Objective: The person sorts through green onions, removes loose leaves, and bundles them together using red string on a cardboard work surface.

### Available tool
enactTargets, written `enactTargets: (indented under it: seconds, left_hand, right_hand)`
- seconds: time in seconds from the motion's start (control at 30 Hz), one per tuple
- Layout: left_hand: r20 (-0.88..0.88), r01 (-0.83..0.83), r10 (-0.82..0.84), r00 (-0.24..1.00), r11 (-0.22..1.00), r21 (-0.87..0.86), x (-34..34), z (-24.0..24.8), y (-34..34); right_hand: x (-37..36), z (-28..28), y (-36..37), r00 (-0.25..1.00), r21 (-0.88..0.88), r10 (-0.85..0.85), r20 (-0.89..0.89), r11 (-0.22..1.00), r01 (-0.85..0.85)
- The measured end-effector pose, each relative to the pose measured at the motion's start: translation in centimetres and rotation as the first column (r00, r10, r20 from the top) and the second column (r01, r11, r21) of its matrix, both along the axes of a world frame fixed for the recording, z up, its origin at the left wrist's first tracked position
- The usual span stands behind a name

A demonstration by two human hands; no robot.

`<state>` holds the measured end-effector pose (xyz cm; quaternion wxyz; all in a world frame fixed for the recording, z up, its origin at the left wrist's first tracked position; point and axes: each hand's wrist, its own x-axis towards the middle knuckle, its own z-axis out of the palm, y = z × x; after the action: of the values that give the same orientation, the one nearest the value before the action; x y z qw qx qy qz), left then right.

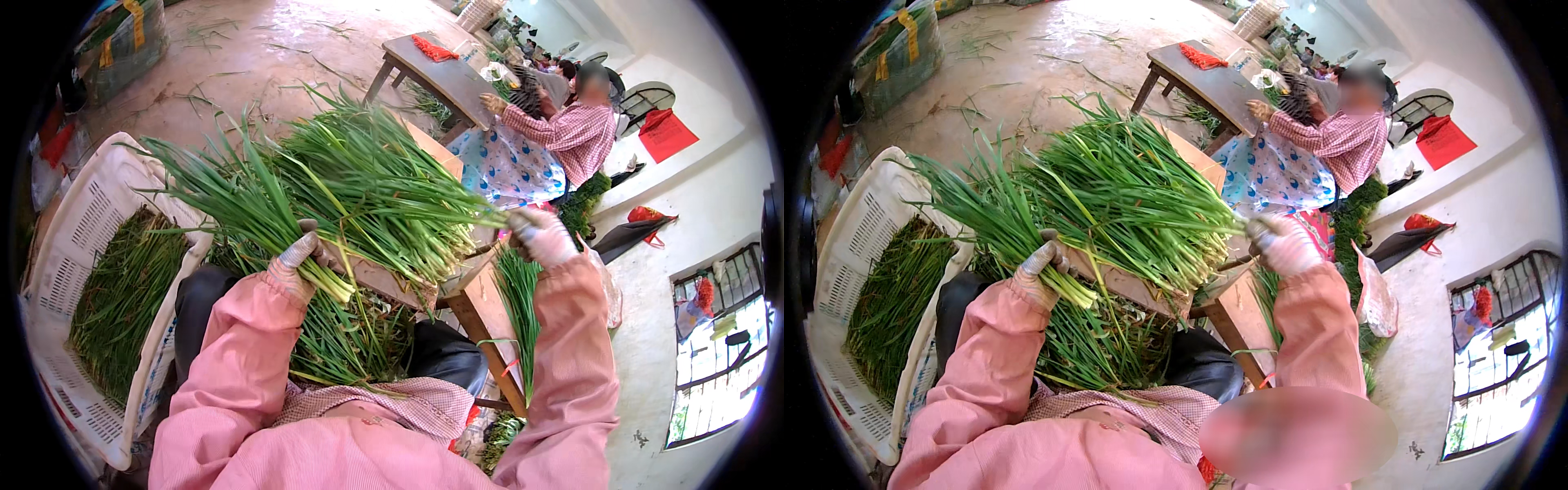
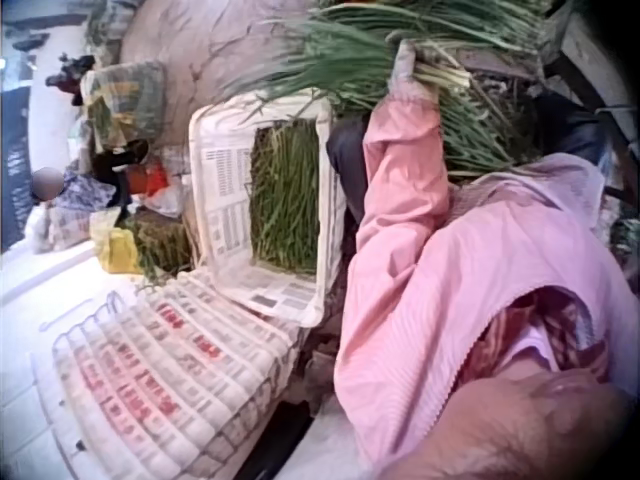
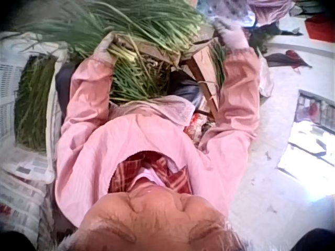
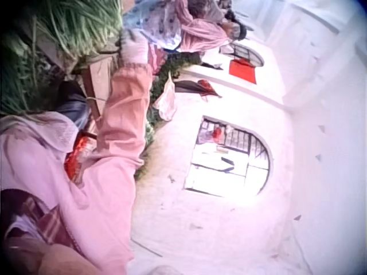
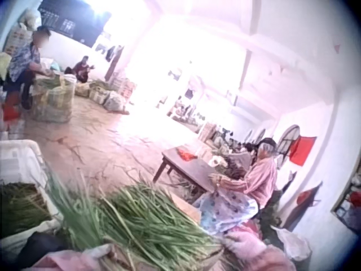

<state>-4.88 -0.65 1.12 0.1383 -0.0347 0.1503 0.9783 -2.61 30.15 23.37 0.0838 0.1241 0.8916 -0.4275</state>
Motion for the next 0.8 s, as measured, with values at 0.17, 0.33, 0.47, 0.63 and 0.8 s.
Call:
enactTargets:
  seconds: [0.17,0.33,0.47,0.63,0.8]
  left_hand:
    - [0.0,0.033,-0.033,0.999,0.999,0.039,-0.2,-0.2,1.5]
    - [-0.014,0.028,-0.028,1.0,0.997,0.067,-1.6,-2.1,0.4]
    - [-0.026,0.015,-0.014,1.0,0.998,0.057,-0.8,-1.1,0.3]
    - [0.041,-0.009,0.006,0.999,0.997,0.071,0.0,-0.8,-1.2]
    - [0.145,0.14,-0.18,0.973,0.959,0.247,0.6,0.2,0.0]
  right_hand:
    - [-1.4,6.4,4.2,1.0,0.515,0.01,0.029,0.857,-0.024]
    - [-1.8,17.5,-2.6,0.983,0.539,-0.137,-0.126,0.822,0.183]
    - [-2.5,21.8,-2.0,0.876,0.402,-0.072,-0.477,0.868,0.29]
    - [-5.9,20.3,-4.6,0.606,0.091,-0.165,-0.778,0.926,0.368]
    - [-8.0,7.9,-3.2,0.967,0.4,-0.099,-0.236,0.896,0.19]
